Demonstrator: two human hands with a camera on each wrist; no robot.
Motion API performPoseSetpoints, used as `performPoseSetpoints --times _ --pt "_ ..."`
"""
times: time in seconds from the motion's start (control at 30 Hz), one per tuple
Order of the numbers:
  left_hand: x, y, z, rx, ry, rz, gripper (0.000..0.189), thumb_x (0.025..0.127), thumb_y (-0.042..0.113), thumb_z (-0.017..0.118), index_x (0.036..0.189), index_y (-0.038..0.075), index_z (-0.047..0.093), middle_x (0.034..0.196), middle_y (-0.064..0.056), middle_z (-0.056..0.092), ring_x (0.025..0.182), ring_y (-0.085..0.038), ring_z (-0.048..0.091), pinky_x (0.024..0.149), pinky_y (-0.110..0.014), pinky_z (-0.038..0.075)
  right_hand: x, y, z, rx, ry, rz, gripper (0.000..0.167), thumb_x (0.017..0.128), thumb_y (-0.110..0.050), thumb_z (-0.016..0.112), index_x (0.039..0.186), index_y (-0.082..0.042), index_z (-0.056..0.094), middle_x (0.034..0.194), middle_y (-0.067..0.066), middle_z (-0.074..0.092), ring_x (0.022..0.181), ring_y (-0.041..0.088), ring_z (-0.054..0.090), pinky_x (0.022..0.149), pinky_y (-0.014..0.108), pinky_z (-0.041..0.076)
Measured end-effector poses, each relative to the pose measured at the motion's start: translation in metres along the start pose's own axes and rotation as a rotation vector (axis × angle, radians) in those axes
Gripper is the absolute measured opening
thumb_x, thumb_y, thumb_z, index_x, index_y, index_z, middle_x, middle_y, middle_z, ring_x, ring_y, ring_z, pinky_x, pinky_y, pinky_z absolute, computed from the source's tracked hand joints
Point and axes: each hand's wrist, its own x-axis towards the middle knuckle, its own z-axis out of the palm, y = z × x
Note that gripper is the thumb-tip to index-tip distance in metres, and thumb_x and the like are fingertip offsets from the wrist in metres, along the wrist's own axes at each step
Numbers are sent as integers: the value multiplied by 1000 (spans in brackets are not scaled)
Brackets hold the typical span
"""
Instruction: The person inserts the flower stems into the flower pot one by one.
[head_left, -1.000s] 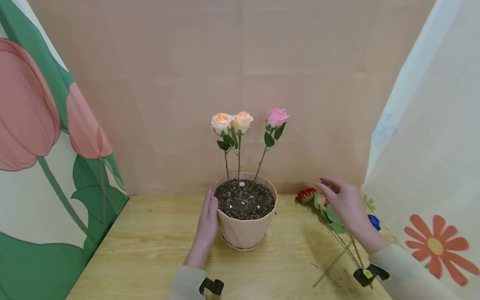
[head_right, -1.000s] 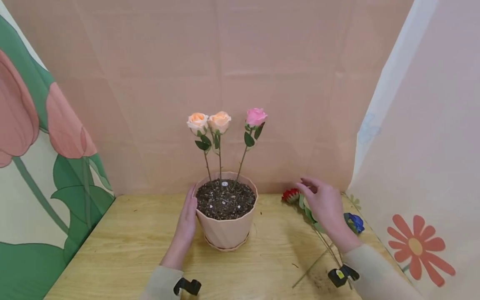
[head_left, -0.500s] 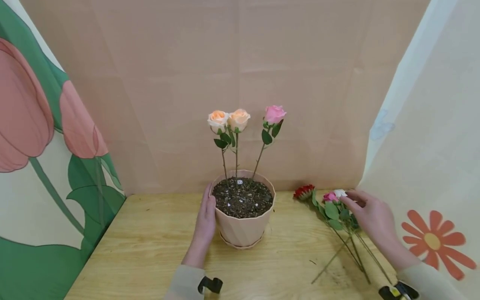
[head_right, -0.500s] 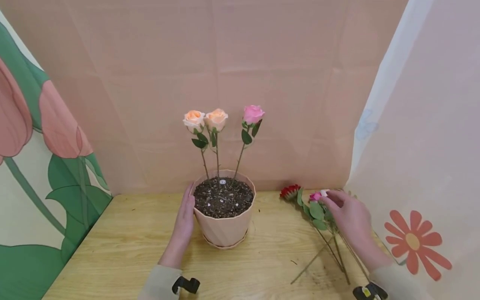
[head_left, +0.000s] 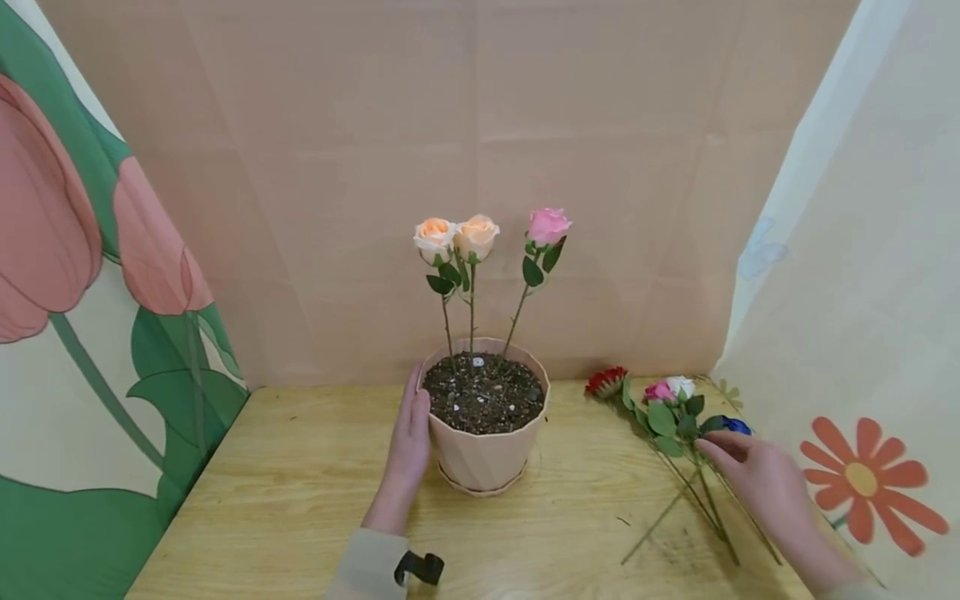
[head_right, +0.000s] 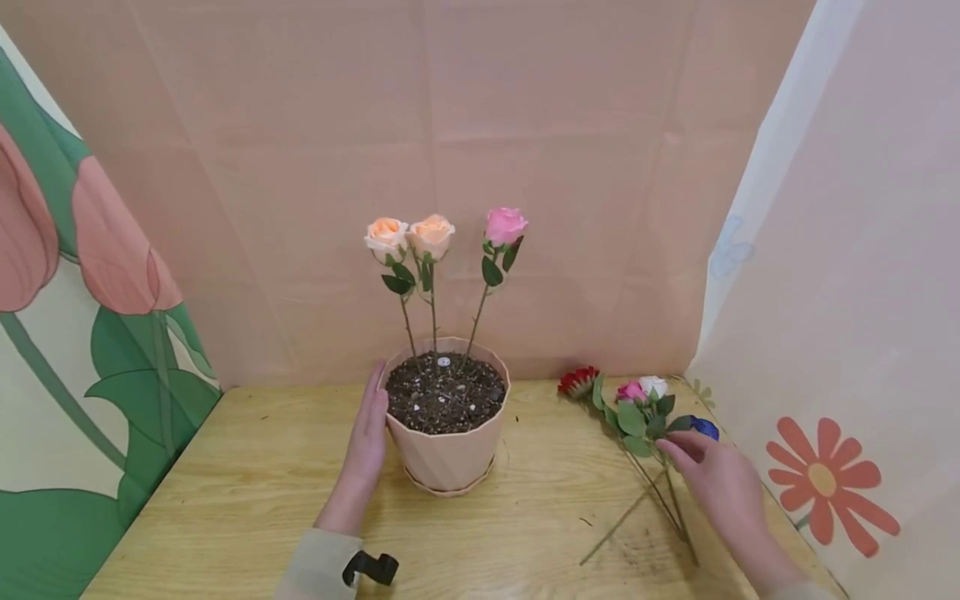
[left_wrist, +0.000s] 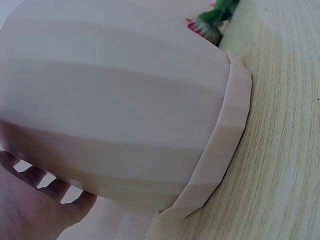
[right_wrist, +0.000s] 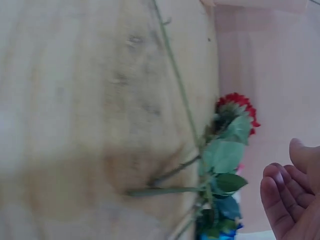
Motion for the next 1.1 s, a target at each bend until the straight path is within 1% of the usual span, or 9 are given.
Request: performPoseSetpoints --times 0.1,0.2,0.3,0.43,0.63,0.77,0.9,1.03,1.1 --pt "0 0 0 -2 0 -3 56 123 40 28 178 34 22 184 -2 18 167 -36 17 134 -62 11 -6 7 10 2 -28 27 65 111 -56 64 136 3 75 104 16 81 68 21 62 51 33 44" --pt "1 0 0 -5 -1 -4 55 123 39 28 178 35 22 184 -2 18 167 -35 17 135 -61 11 -10 11 19 16 -49 36 64 110 -54 67 136 4 74 98 12 82 64 20 59 50 33 43" --pt "2 0 0 -4 -3 -4 55 123 39 28 178 36 22 184 -2 18 168 -34 16 135 -61 11 -12 14 27 25 -70 48 66 108 -55 69 137 4 74 105 15 82 64 20 60 51 33 44" --pt "1 -1 0 -6 -3 -2 55 123 39 28 178 36 22 184 -1 18 167 -35 17 134 -62 11 -11 16 33 4 -97 67 70 106 -59 69 137 4 74 115 20 80 75 20 67 59 38 53" --pt "1 -1 0 -11 3 1 56 123 40 29 178 34 22 183 -1 18 167 -35 17 135 -61 11 -13 20 38 -9 -91 63 63 108 -50 72 137 6 73 116 22 79 77 17 67 62 38 53" --pt "1 -2 0 -11 7 0 55 123 39 30 178 35 23 184 -2 19 167 -36 18 134 -62 11 -13 22 42 -28 -64 18 58 107 -47 74 134 4 75 115 22 79 83 28 73 68 48 58" --pt "1 -2 1 -5 11 -1 55 123 40 29 178 36 23 184 -3 19 167 -37 18 134 -64 12 -11 22 45 -34 -90 -2 53 107 -45 75 133 0 77 104 15 81 94 38 75 81 62 59" --pt "1 -1 1 -11 15 -8 55 123 40 29 177 38 23 184 -3 19 167 -37 19 134 -64 13 -8 21 48 -35 -143 26 48 107 -46 73 131 -4 80 112 20 80 105 48 73 89 68 57" --pt "0 -1 1 -14 16 -11 55 123 39 29 177 38 23 184 -3 19 167 -37 19 134 -64 13 -7 21 50 -38 -157 33 45 108 -45 73 128 -5 82 123 25 78 115 54 70 92 71 55"
